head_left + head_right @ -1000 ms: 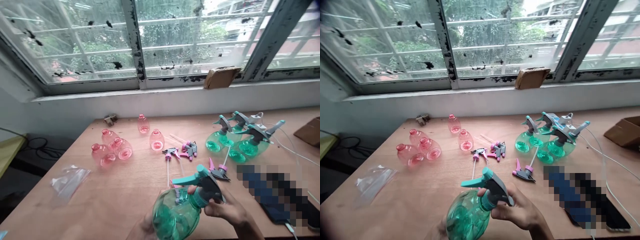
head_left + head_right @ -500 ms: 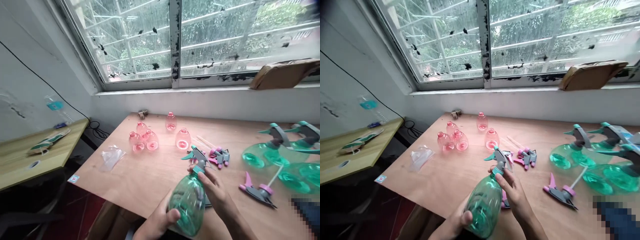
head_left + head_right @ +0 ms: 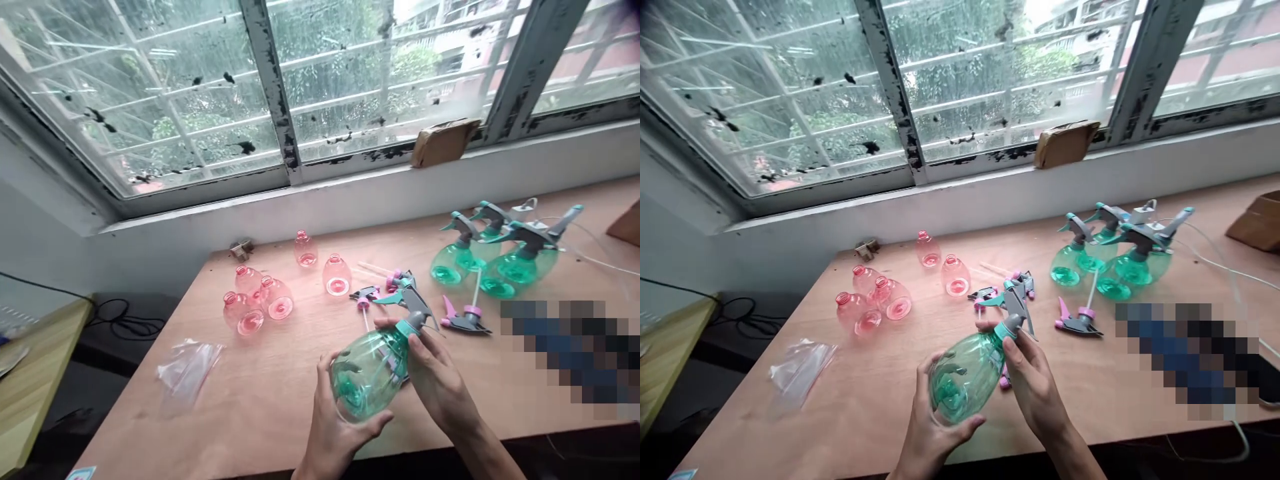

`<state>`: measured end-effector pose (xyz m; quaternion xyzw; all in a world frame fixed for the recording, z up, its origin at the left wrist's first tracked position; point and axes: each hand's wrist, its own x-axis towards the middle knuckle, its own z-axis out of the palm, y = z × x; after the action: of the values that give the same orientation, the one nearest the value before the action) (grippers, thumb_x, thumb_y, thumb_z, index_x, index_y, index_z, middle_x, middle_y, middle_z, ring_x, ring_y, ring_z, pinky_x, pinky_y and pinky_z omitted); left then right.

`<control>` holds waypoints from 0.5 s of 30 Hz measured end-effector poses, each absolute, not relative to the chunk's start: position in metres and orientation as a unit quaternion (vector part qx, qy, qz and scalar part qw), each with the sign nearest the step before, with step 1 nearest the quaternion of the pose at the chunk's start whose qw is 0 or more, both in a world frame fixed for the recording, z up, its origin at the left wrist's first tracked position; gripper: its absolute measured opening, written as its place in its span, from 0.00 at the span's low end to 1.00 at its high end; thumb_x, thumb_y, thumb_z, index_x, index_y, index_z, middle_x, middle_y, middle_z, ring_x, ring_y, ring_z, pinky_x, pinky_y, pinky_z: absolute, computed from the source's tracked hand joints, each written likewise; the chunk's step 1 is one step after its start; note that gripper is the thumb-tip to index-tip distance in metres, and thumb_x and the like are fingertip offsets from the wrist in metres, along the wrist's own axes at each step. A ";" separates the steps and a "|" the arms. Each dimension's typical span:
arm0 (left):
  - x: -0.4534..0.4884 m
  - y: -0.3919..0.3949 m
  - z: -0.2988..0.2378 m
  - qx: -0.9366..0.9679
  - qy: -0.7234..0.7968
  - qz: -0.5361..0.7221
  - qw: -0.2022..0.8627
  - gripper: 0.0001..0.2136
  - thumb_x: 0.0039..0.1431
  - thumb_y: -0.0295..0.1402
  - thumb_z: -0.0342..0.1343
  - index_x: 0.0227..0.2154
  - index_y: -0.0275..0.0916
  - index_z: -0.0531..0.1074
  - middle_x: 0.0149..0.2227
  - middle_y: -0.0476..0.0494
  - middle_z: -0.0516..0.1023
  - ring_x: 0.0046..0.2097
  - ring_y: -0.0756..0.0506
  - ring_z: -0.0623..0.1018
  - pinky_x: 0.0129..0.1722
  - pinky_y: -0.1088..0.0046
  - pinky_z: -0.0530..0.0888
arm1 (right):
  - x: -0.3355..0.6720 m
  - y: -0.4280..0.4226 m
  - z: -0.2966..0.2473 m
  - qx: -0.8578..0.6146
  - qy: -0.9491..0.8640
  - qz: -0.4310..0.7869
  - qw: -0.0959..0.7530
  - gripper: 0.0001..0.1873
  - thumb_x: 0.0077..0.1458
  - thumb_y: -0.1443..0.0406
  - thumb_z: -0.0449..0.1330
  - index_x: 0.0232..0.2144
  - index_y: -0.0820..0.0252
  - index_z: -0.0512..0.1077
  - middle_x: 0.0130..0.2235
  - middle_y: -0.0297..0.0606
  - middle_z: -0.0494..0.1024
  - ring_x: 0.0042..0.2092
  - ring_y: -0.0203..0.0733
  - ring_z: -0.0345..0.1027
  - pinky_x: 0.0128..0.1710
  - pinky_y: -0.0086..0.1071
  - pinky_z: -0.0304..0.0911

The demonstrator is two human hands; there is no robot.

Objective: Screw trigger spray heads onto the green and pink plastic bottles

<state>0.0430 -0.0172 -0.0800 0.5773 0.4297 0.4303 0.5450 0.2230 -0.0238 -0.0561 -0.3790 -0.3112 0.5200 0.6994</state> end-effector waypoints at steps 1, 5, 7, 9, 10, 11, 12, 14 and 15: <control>0.047 -0.019 -0.081 0.557 0.410 0.429 0.581 0.45 0.43 0.38 0.80 0.60 0.47 0.58 0.60 0.38 0.70 0.63 0.31 0.72 0.66 0.50 0.67 | 0.225 -0.027 -0.056 -0.363 -0.310 0.524 0.705 0.16 0.64 0.51 0.65 0.48 0.49 0.83 0.55 0.42 0.85 0.60 0.57 0.73 0.58 0.45 0.68; 0.068 -0.027 -0.082 0.493 0.327 0.418 0.689 0.47 0.46 0.53 0.76 0.63 0.47 0.57 0.63 0.33 0.72 0.66 0.28 0.71 0.67 0.47 0.64 | 0.238 -0.038 -0.057 -0.327 -0.306 0.539 0.713 0.15 0.63 0.52 0.67 0.49 0.48 0.83 0.54 0.40 0.85 0.60 0.56 0.72 0.57 0.43 0.68; 0.075 -0.032 -0.080 0.453 0.297 0.379 0.750 0.41 0.57 0.67 0.57 0.63 0.42 0.64 0.60 0.29 0.75 0.64 0.26 0.74 0.63 0.43 0.68 | 0.246 -0.042 -0.058 -0.331 -0.313 0.549 0.701 0.15 0.64 0.53 0.66 0.49 0.49 0.83 0.54 0.41 0.85 0.59 0.55 0.73 0.57 0.41 0.68; 0.077 -0.037 -0.079 0.418 0.286 0.322 0.800 0.41 0.66 0.68 0.36 0.62 0.37 0.70 0.56 0.25 0.80 0.59 0.25 0.79 0.56 0.37 0.73 | 0.253 -0.046 -0.060 -0.334 -0.324 0.562 0.683 0.16 0.64 0.53 0.67 0.49 0.50 0.84 0.54 0.41 0.85 0.59 0.55 0.73 0.57 0.42 0.67; 0.077 -0.040 -0.080 0.413 0.289 0.304 0.808 0.41 0.69 0.66 0.32 0.61 0.37 0.71 0.54 0.25 0.81 0.56 0.25 0.81 0.53 0.36 0.75 | 0.256 -0.047 -0.062 -0.333 -0.330 0.570 0.674 0.16 0.63 0.52 0.67 0.49 0.50 0.84 0.54 0.41 0.86 0.59 0.56 0.73 0.58 0.43 0.66; 0.075 -0.043 -0.081 0.420 0.299 0.307 0.800 0.40 0.70 0.64 0.33 0.61 0.37 0.72 0.54 0.25 0.81 0.55 0.25 0.82 0.52 0.35 0.76 | 0.258 -0.048 -0.065 -0.330 -0.331 0.580 0.667 0.17 0.62 0.51 0.68 0.49 0.49 0.84 0.54 0.41 0.86 0.59 0.57 0.72 0.58 0.44 0.66; 0.072 -0.047 -0.082 0.436 0.315 0.330 0.776 0.37 0.70 0.63 0.38 0.62 0.38 0.71 0.56 0.26 0.81 0.56 0.25 0.81 0.53 0.35 0.75 | 0.258 -0.049 -0.067 -0.326 -0.329 0.589 0.662 0.18 0.61 0.51 0.69 0.49 0.49 0.84 0.54 0.41 0.86 0.60 0.57 0.72 0.59 0.45 0.65; 0.067 -0.054 -0.083 0.470 0.352 0.403 0.702 0.34 0.65 0.60 0.55 0.65 0.43 0.66 0.63 0.30 0.74 0.64 0.26 0.74 0.64 0.37 0.66 | 0.256 -0.050 -0.071 -0.321 -0.307 0.604 0.661 0.18 0.59 0.50 0.71 0.48 0.49 0.85 0.53 0.40 0.86 0.60 0.57 0.71 0.60 0.44 0.64; 0.065 -0.056 -0.084 0.483 0.369 0.436 0.664 0.38 0.60 0.56 0.65 0.67 0.46 0.63 0.68 0.33 0.69 0.69 0.27 0.67 0.70 0.41 0.58 | 0.254 -0.050 -0.073 -0.321 -0.290 0.609 0.664 0.18 0.58 0.50 0.71 0.48 0.50 0.85 0.53 0.40 0.86 0.60 0.56 0.70 0.61 0.44 0.63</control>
<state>0.0646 -0.0565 -0.0835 0.4829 0.3693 0.4359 0.6637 0.2536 -0.0500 -0.0730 -0.3209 -0.2903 0.6094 0.6643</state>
